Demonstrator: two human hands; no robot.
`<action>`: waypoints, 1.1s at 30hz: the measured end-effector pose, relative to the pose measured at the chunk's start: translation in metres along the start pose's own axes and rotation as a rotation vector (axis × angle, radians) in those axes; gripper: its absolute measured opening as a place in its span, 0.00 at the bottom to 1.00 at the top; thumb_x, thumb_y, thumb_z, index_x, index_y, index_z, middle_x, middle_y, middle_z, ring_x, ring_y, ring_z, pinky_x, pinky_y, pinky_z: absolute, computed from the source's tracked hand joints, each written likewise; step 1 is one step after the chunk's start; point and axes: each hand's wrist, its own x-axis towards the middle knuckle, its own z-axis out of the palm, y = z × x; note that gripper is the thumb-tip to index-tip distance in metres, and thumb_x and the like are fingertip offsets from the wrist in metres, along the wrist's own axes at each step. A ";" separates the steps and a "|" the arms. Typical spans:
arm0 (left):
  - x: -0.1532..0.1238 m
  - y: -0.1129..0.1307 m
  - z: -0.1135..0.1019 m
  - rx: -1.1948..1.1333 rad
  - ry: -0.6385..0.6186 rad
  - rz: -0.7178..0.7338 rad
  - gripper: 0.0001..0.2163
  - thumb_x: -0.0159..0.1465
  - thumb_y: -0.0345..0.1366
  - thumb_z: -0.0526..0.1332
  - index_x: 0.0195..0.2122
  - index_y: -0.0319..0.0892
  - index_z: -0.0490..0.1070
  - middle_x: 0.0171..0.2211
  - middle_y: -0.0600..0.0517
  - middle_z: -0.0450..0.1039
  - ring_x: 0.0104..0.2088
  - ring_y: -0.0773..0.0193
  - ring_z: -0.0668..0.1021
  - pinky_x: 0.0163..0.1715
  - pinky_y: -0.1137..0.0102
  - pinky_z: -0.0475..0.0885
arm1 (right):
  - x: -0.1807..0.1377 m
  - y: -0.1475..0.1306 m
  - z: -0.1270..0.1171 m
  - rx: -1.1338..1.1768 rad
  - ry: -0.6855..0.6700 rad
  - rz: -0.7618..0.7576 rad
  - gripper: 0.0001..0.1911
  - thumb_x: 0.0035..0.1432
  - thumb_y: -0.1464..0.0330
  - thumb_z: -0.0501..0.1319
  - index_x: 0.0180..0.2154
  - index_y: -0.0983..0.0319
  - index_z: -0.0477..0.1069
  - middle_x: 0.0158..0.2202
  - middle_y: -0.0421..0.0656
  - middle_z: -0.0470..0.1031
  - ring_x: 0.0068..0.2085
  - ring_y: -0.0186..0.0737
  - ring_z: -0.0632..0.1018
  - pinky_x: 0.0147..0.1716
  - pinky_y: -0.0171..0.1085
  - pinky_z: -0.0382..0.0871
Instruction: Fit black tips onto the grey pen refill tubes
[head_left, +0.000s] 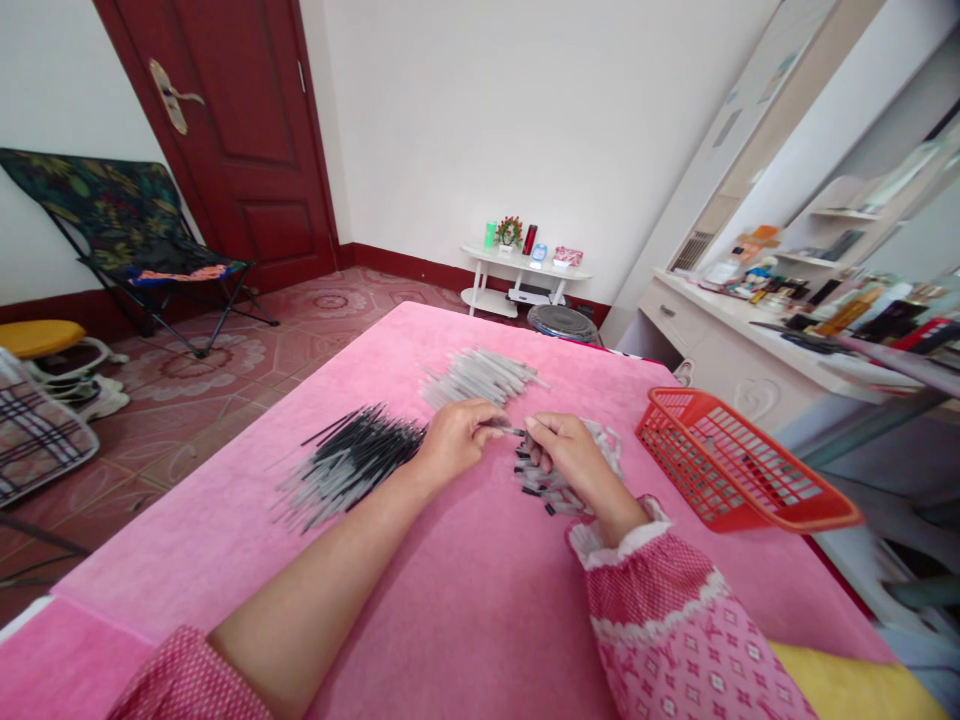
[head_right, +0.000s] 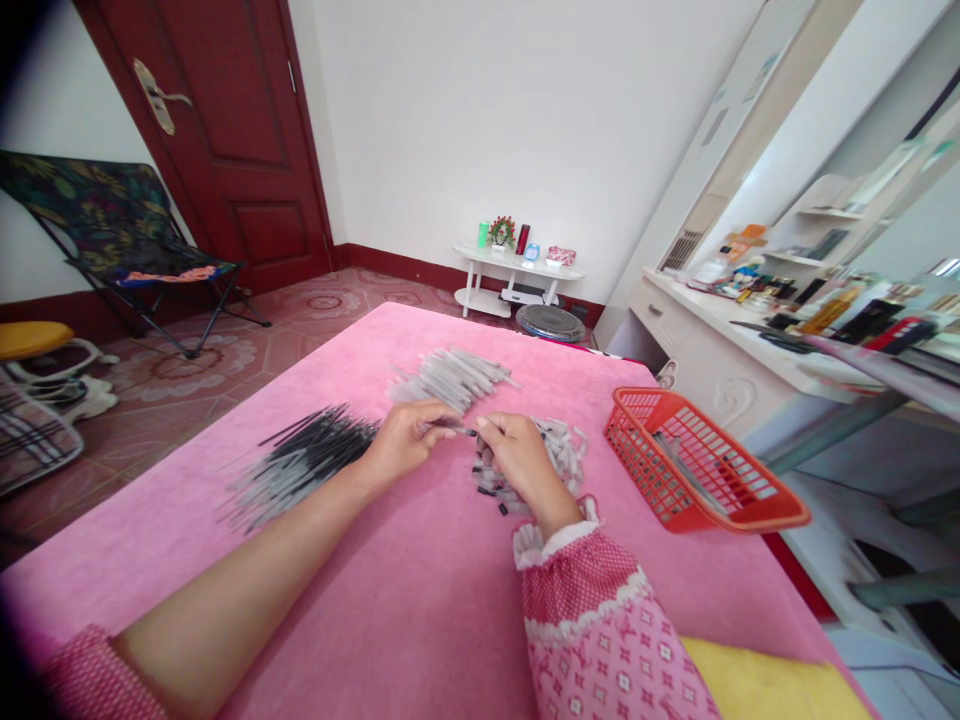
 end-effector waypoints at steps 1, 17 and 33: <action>0.000 0.000 0.000 -0.028 0.041 -0.020 0.09 0.55 0.25 0.59 0.34 0.42 0.75 0.32 0.49 0.76 0.35 0.62 0.75 0.38 0.69 0.69 | -0.001 0.000 -0.004 -0.044 -0.010 -0.018 0.19 0.58 0.60 0.51 0.21 0.63 0.68 0.17 0.39 0.67 0.18 0.31 0.66 0.18 0.31 0.56; 0.008 -0.002 -0.007 -0.996 0.366 -0.623 0.12 0.52 0.36 0.66 0.36 0.38 0.68 0.33 0.47 0.77 0.32 0.60 0.80 0.29 0.70 0.74 | -0.008 0.009 -0.010 -0.661 -0.114 -0.191 0.14 0.39 0.79 0.61 0.27 0.56 0.76 0.26 0.39 0.76 0.27 0.37 0.74 0.25 0.32 0.58; 0.008 -0.017 -0.003 -1.247 0.586 -0.693 0.03 0.61 0.29 0.58 0.31 0.38 0.69 0.33 0.50 0.76 0.36 0.65 0.79 0.38 0.70 0.73 | -0.004 -0.009 0.012 0.686 0.227 0.113 0.16 0.43 0.62 0.66 0.34 0.64 0.69 0.29 0.43 0.76 0.30 0.37 0.78 0.29 0.34 0.74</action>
